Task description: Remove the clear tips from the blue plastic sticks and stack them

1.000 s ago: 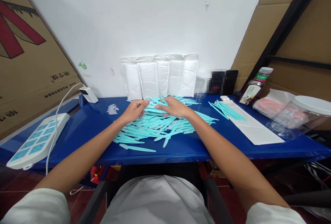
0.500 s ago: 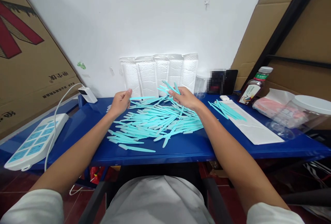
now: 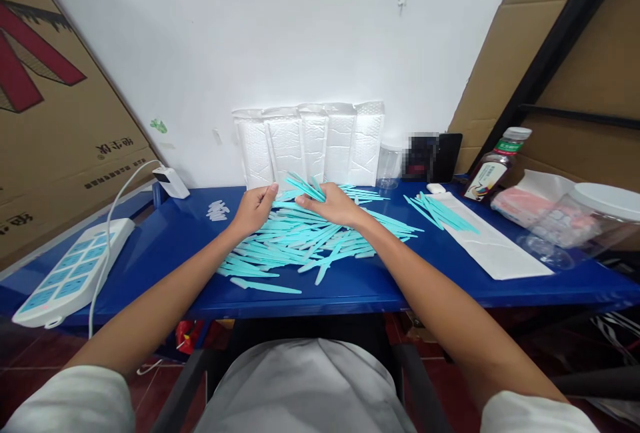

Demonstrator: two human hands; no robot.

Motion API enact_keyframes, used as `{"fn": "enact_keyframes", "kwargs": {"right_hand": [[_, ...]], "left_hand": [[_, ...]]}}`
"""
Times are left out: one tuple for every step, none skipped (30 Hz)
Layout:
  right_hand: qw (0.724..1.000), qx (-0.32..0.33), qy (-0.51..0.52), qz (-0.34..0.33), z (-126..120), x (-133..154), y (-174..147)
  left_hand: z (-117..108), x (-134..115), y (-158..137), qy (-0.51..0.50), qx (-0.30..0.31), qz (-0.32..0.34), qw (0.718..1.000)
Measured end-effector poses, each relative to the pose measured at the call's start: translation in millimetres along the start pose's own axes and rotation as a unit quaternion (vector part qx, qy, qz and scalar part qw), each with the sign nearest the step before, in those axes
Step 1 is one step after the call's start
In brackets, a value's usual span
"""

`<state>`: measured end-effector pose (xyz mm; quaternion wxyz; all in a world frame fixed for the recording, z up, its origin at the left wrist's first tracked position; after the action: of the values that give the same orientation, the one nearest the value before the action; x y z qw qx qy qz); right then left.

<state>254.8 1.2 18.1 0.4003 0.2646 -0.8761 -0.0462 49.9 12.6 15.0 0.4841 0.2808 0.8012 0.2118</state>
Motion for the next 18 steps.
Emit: {"fn": "enact_keyframes", "kwargs": {"right_hand": [[1.000, 0.017, 0.003, -0.004, 2.7, 1.2, -0.6], [0.999, 0.030, 0.005, -0.009, 4.2, 2.3, -1.2], [0.999, 0.037, 0.006, -0.014, 4.3, 3.3, -1.8], [0.999, 0.038, 0.005, -0.017, 2.9, 4.0, -2.3], [0.999, 0.035, 0.002, -0.018, 0.3, 4.2, -2.6], [0.999, 0.029, -0.003, -0.015, -3.3, 3.6, -2.9], [1.000, 0.020, -0.008, -0.011, -7.9, 2.1, -2.9], [1.000, 0.006, -0.012, -0.004, -13.3, -0.3, -2.8], [1.000, -0.011, -0.015, 0.007, -19.0, -3.8, -2.4], [0.999, -0.032, -0.018, 0.019, -24.9, -8.1, -1.8], [0.998, -0.055, -0.021, 0.030, -30.5, -12.7, -1.1], [0.996, -0.076, -0.025, 0.038, -35.2, -17.3, -0.3], [0.994, -0.093, -0.030, 0.043, -38.7, -21.4, 0.6], [0.993, -0.105, -0.036, 0.044, -40.9, -24.9, 1.5], [0.992, -0.114, -0.042, 0.042, -42.1, -27.7, 2.5], [0.991, -0.118, -0.047, 0.041, -42.4, -30.0, 3.2], [0.991, -0.120, -0.051, 0.041, -42.0, -32.1, 3.8], [0.990, -0.119, -0.055, 0.044, -41.1, -34.0, 4.3]], "left_hand": [[0.5, 0.4, -0.1, 0.000, 0.002, 0.001, 1.000], [0.7, 0.9, 0.1, 0.001, 0.004, 0.002, 1.000], [0.0, 1.6, 0.8, 0.004, 0.006, 0.003, 1.000], [-2.0, 2.6, 2.2, 0.007, 0.005, 0.003, 1.000], [-6.1, 4.1, 4.1, 0.010, 0.000, 0.000, 1.000], [-12.9, 6.2, 6.7, 0.014, -0.011, -0.005, 1.000], [-22.4, 9.1, 9.6, 0.021, -0.025, -0.012, 0.999], [-34.4, 12.7, 12.8, 0.033, -0.041, -0.019, 0.998], [-48.1, 17.1, 16.0, 0.054, -0.054, -0.024, 0.997], [-62.3, 22.2, 19.2, 0.089, -0.055, -0.026, 0.994], [-75.3, 28.7, 22.1, 0.136, -0.039, -0.028, 0.990], [-87.7, 37.4, 24.4, 0.192, -0.014, -0.034, 0.981], [-99.2, 49.5, 25.5, 0.246, 0.018, -0.058, 0.967], [-111.0, 64.0, 25.2, 0.290, 0.044, -0.099, 0.951], [-121.6, 79.6, 23.4, 0.322, 0.069, -0.149, 0.932], [-129.9, 94.3, 20.3, 0.338, 0.097, -0.198, 0.915], [-135.5, 107.8, 16.0, 0.342, 0.130, -0.248, 0.897], [-139.9, 117.3, 12.2, 0.344, 0.149, -0.282, 0.883]]}}
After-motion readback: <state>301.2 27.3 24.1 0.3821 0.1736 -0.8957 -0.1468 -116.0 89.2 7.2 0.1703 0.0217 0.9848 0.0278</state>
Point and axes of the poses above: each hand's wrist, its own y-axis towards the middle knuckle, its own z-axis out of the palm, x = y × z, the point moved 6 cm from there along y, towards the middle knuckle, and after that the axes turned 11 degrees about -y, right-handed, at the moved point
